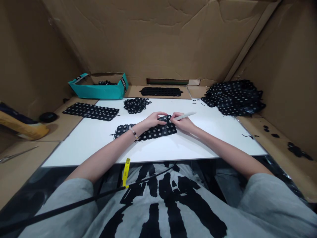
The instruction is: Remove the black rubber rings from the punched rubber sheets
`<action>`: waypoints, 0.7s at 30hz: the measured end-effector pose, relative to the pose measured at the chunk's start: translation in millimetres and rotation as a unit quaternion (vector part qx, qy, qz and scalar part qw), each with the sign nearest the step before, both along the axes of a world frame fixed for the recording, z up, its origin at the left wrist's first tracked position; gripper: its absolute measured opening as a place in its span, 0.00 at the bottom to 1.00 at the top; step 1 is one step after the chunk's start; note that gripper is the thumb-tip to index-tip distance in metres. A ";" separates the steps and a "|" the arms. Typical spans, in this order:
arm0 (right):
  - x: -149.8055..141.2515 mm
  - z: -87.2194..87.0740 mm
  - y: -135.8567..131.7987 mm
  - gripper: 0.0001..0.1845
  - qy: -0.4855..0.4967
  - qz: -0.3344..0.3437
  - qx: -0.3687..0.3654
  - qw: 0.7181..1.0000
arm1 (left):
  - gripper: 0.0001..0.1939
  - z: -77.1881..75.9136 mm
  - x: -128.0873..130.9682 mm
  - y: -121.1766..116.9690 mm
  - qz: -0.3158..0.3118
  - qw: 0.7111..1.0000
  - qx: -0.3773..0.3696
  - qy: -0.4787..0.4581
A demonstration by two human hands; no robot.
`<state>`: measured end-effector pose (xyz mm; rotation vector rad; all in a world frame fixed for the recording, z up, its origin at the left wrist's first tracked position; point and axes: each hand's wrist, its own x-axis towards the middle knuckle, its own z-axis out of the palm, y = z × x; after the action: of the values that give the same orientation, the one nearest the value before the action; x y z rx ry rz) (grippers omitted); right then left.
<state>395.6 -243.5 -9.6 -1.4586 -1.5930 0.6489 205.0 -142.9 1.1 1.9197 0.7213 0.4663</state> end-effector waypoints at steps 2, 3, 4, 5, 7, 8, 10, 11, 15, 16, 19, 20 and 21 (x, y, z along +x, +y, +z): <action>-4.7 -0.6 -1.0 0.08 -0.028 -0.002 0.029 0.999 | 0.30 -0.6 -0.3 2.4 0.006 1.000 -0.022 0.003; -6.6 -0.8 -0.9 0.08 -0.037 -0.005 0.039 0.999 | 0.31 -0.5 -0.7 3.6 0.003 0.999 -0.035 0.005; -7.7 -0.9 -0.3 0.08 -0.042 -0.007 0.044 0.998 | 0.32 -0.1 -1.2 4.6 -0.003 0.999 -0.048 0.008; -7.7 -0.9 0.6 0.08 -0.045 -0.007 0.046 0.998 | 0.32 0.5 -1.7 5.5 -0.010 0.998 -0.054 0.010; -4.1 -0.2 3.3 0.08 -0.044 -0.002 0.042 0.998 | 0.33 1.9 -2.8 7.1 -0.024 0.999 -0.040 0.018; -0.5 0.4 4.9 0.08 -0.040 0.000 0.034 0.999 | 0.34 2.3 -3.3 7.9 -0.027 0.999 -0.020 0.023; 8.7 2.5 7.9 0.07 -0.016 -0.003 -0.001 1.000 | 0.30 2.3 -4.0 9.9 -0.013 0.999 0.038 0.036; 13.4 3.8 9.2 0.07 0.006 -0.007 -0.028 1.000 | 0.26 1.8 -4.2 10.9 -0.003 0.997 0.065 0.046; 20.9 7.1 12.1 0.08 0.128 0.015 -0.080 0.988 | 0.16 -1.7 -3.6 13.3 0.004 0.992 0.106 0.070; 19.2 6.6 12.2 0.08 0.149 0.021 -0.068 0.986 | 0.16 -2.6 -3.1 13.2 -0.004 0.993 0.103 0.064; 9.7 1.8 12.6 0.09 0.172 0.010 -0.029 0.985 | 0.18 -4.6 -1.6 11.9 -0.020 0.994 0.098 0.043; 6.7 -0.3 12.8 0.10 0.169 0.003 -0.023 0.985 | 0.19 -5.2 -1.2 11.6 -0.023 0.994 0.097 0.043; 4.3 -2.4 13.1 0.10 0.162 -0.002 -0.019 0.987 | 0.19 -5.8 -1.0 11.3 -0.022 0.994 0.094 0.044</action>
<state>399.9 -230.4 -12.0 -1.3056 -1.3295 0.8701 204.0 -131.6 -4.7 2.1395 0.7106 0.4367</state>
